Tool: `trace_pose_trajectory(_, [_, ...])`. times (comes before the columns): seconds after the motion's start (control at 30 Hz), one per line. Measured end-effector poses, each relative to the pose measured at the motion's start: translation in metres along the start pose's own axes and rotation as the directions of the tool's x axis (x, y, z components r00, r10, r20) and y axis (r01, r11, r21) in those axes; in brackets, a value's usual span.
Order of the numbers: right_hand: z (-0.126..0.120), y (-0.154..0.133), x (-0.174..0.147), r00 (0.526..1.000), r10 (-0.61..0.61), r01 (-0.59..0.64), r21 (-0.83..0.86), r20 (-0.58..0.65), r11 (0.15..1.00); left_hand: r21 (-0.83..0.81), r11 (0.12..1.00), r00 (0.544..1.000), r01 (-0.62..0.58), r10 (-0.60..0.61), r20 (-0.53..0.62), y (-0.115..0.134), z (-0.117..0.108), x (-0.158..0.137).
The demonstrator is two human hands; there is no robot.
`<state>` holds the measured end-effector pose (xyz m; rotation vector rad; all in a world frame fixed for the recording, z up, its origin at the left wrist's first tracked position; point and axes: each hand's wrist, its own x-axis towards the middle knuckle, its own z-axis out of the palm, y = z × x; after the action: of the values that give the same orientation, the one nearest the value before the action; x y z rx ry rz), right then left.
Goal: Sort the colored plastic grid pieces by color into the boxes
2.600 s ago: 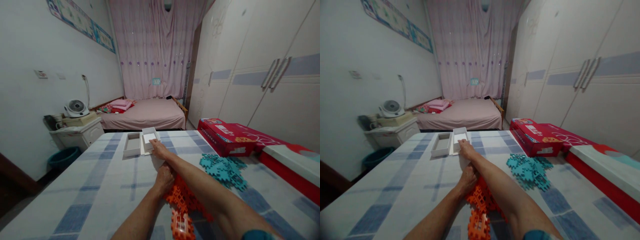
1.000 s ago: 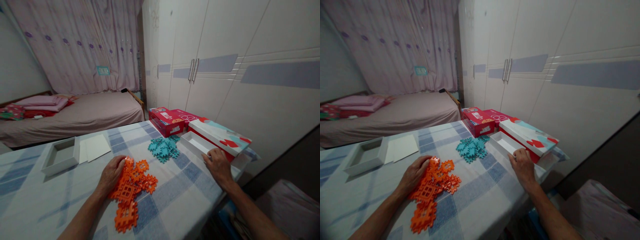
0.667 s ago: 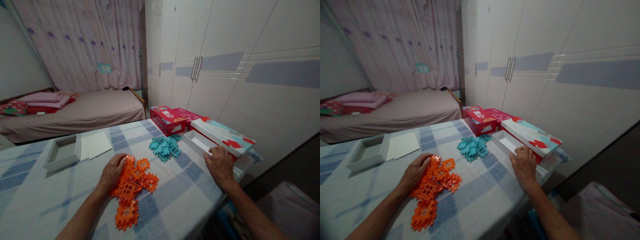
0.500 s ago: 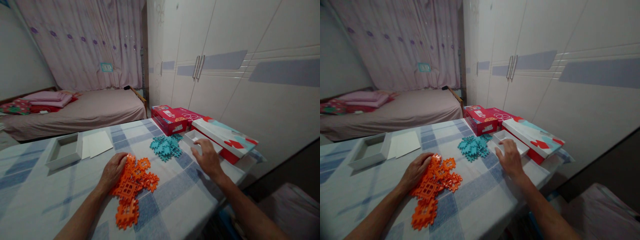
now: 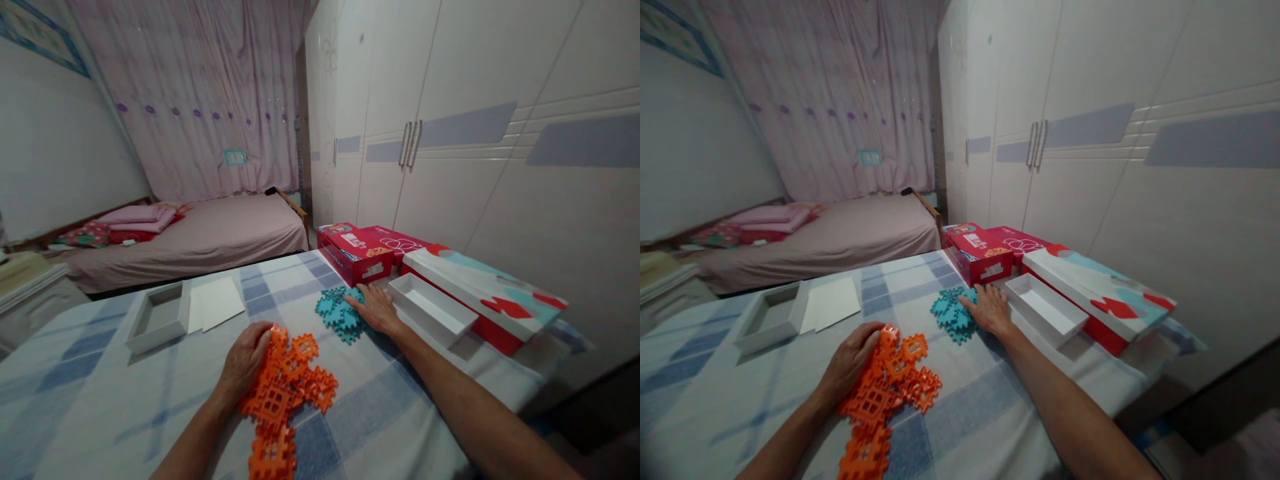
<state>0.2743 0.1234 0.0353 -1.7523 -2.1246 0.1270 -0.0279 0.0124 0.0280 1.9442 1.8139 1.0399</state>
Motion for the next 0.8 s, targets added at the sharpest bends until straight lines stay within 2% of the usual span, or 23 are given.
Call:
trace_pose_trajectory(0.1, [-0.005, 0.000, -0.009, 0.997, -0.036, 0.033, 0.045, 0.062, 0.998, -0.005, 1.000, 1.000, 0.003, -0.003, -0.001, 0.000, 0.000, 0.000])
trace_pose_trajectory(0.27, [-0.007, 0.000, -0.018, 0.990, -0.084, 0.083, 0.019, 0.116, 0.996, 0.008, 1.000, 1.000, 0.012, -0.012, -0.019, 0.001, 0.001, 0.001])
trace_pose_trajectory(0.5, [-0.006, -0.003, -0.020, 0.969, -0.247, 0.248, 0.112, -0.025, 0.962, 0.016, 1.000, 1.000, 0.003, -0.003, -0.011, 0.000, 0.001, 0.001])
trace_pose_trajectory(0.67, [-0.001, -0.009, -0.021, 0.982, -0.162, 0.165, 0.022, -0.096, 0.986, 0.010, 1.000, 1.000, 0.011, -0.011, -0.006, -0.002, 0.000, 0.000])
trace_pose_trajectory(0.8, [0.003, -0.008, -0.016, 0.994, -0.108, 0.108, -0.001, 0.029, 0.994, 0.010, 1.000, 1.000, 0.010, -0.010, 0.001, -0.001, 0.000, 0.000])
